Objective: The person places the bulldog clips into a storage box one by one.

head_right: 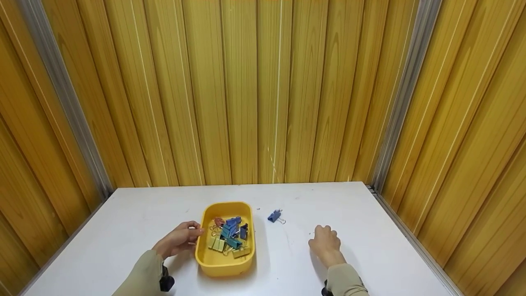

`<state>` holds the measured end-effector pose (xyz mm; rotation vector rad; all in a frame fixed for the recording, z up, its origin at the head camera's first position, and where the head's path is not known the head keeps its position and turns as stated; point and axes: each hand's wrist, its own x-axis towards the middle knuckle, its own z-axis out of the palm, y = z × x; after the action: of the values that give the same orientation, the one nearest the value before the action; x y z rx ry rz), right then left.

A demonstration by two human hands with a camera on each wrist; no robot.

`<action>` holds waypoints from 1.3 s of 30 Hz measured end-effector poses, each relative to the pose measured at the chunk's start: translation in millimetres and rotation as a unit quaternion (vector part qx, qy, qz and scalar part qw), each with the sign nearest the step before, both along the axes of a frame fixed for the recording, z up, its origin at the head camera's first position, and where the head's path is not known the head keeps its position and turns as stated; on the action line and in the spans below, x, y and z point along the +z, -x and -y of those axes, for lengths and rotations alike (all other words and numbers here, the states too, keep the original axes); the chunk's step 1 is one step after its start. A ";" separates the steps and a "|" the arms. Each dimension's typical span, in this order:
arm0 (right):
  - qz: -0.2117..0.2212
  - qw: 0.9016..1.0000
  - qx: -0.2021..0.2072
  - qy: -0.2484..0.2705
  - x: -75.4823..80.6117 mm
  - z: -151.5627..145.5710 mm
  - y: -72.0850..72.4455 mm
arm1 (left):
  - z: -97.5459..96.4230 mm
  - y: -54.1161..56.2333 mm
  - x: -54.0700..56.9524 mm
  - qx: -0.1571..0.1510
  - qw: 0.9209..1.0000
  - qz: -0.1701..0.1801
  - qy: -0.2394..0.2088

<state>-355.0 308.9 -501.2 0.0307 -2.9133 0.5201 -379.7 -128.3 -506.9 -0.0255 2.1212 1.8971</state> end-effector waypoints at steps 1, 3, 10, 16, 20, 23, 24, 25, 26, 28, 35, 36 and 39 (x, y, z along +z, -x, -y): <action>-0.001 1.000 0.002 0.000 1.2 0.9 0.7 | 0.0 0.1 -0.5 -0.001 1.000 -0.001 -0.001; -0.001 1.000 0.010 0.004 4.1 2.9 1.4 | 0.0 0.4 -1.5 -0.003 1.000 -0.004 -0.005; -0.002 1.000 0.016 0.001 11.6 9.4 4.7 | -0.4 0.9 -1.6 -0.010 1.000 -0.002 -0.015; -0.008 1.000 0.016 -0.003 17.6 15.5 9.4 | 0.1 0.5 -0.8 -0.009 1.000 0.001 -0.008; -0.010 1.000 0.022 0.001 20.8 19.9 11.6 | 0.6 0.6 -0.7 -0.007 1.000 0.003 -0.002; -0.013 1.000 0.026 0.002 22.0 22.4 12.1 | 0.4 0.8 -0.3 -0.004 1.000 0.004 0.004; -0.013 1.000 0.027 0.002 22.5 23.2 11.9 | 0.2 1.0 -0.4 -0.004 1.000 0.006 0.005; -0.014 0.999 0.028 0.002 22.9 24.0 11.7 | 0.2 0.9 -0.5 -0.004 1.000 0.006 0.007; -0.014 0.999 0.029 0.002 23.2 24.9 11.7 | 0.1 0.8 -0.4 -0.004 1.000 0.006 0.007; -0.014 0.999 0.030 0.004 24.2 26.8 11.7 | -0.1 0.6 -0.4 -0.003 1.000 0.006 0.008; -0.009 0.999 0.031 0.008 29.2 34.5 12.7 | -0.7 0.0 0.5 -0.003 1.000 0.001 0.016; -0.009 0.999 0.032 0.009 29.9 35.6 13.2 | -0.7 0.2 0.7 -0.003 1.000 0.001 0.016; -0.011 0.999 0.033 0.008 32.5 39.9 14.0 | -0.4 0.5 0.5 -0.003 1.000 0.003 0.012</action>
<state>-369.0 269.1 -468.7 0.1308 -2.8942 0.5487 -380.2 -128.0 -506.4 -0.0308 2.1369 1.8671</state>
